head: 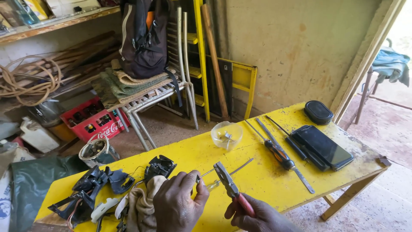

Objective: The person uses pliers to bend and shape a small metal pin held in their left hand. They repeatedly adjust the pin's position and apply pressure with the pliers to modify its form on a yellow workbench.

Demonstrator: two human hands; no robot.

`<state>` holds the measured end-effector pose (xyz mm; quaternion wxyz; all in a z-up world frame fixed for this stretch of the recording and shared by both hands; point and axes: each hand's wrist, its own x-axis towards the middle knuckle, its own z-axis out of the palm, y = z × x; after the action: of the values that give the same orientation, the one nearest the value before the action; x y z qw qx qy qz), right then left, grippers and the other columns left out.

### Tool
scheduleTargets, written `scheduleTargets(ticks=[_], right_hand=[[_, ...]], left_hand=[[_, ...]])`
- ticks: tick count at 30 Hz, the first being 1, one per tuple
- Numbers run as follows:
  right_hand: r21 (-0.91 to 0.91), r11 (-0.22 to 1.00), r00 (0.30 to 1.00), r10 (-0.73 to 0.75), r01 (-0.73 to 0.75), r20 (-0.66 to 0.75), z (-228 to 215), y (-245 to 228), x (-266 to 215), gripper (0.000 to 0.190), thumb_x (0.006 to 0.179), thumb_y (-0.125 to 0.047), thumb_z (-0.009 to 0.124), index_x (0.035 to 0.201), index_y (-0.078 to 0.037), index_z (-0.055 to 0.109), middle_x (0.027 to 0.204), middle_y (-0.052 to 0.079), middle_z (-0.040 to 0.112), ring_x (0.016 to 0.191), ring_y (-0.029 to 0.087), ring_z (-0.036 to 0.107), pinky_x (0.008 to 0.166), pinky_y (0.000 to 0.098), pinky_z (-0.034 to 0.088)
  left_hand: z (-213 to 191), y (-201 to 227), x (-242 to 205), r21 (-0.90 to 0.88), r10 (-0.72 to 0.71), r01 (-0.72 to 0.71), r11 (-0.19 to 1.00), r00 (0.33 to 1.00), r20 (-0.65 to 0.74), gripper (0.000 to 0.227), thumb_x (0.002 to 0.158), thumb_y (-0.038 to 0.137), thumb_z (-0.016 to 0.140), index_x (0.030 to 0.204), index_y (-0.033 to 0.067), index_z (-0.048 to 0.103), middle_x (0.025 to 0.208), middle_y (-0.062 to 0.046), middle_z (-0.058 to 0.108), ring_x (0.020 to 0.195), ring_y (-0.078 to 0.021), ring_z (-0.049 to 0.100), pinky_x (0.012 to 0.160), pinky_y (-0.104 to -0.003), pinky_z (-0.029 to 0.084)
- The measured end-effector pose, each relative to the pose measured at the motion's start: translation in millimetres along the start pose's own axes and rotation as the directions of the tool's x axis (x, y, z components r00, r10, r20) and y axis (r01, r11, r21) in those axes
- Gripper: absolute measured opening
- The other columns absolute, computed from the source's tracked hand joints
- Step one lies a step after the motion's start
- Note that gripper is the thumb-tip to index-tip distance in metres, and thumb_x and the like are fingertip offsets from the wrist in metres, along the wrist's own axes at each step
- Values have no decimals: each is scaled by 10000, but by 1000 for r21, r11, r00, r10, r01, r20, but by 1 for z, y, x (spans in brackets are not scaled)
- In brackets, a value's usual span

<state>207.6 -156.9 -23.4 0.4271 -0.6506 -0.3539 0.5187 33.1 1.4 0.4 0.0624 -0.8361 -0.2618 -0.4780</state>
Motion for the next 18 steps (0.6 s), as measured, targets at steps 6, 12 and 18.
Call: scheduleTargets(ticks=[6, 12, 18], right_hand=[[39, 999, 1000, 16, -17, 20, 3, 15, 15, 117, 902, -94, 679, 1000, -114, 739, 874, 20, 644, 739, 134, 599, 697, 244, 465], [154, 988, 999, -35, 31, 24, 5, 51, 34, 437, 1024, -114, 688, 1454, -175, 636, 907, -4, 553, 670, 97, 490, 622, 219, 422], [-286, 958, 990, -76, 38, -122, 20, -1, 6, 185, 874, -192, 630, 1028, -271, 696, 848, -66, 659, 708, 77, 584, 726, 214, 505]], left_hand=[[-1, -3, 2, -11, 22, -22, 1000, 1000, 5, 107, 851, 199, 738, 955, 176, 731, 725, 0, 645, 635, -259, 641, 589, -410, 510], [5, -12, -5, -70, 34, -29, 997, 997, 64, 234, 873, 175, 729, 1105, 179, 751, 861, -19, 703, 762, -294, 672, 697, -418, 550], [8, -22, -10, -155, 66, -46, 987, 990, 124, 365, 852, 92, 768, 1205, 185, 742, 950, 0, 726, 862, -279, 693, 799, -424, 561]])
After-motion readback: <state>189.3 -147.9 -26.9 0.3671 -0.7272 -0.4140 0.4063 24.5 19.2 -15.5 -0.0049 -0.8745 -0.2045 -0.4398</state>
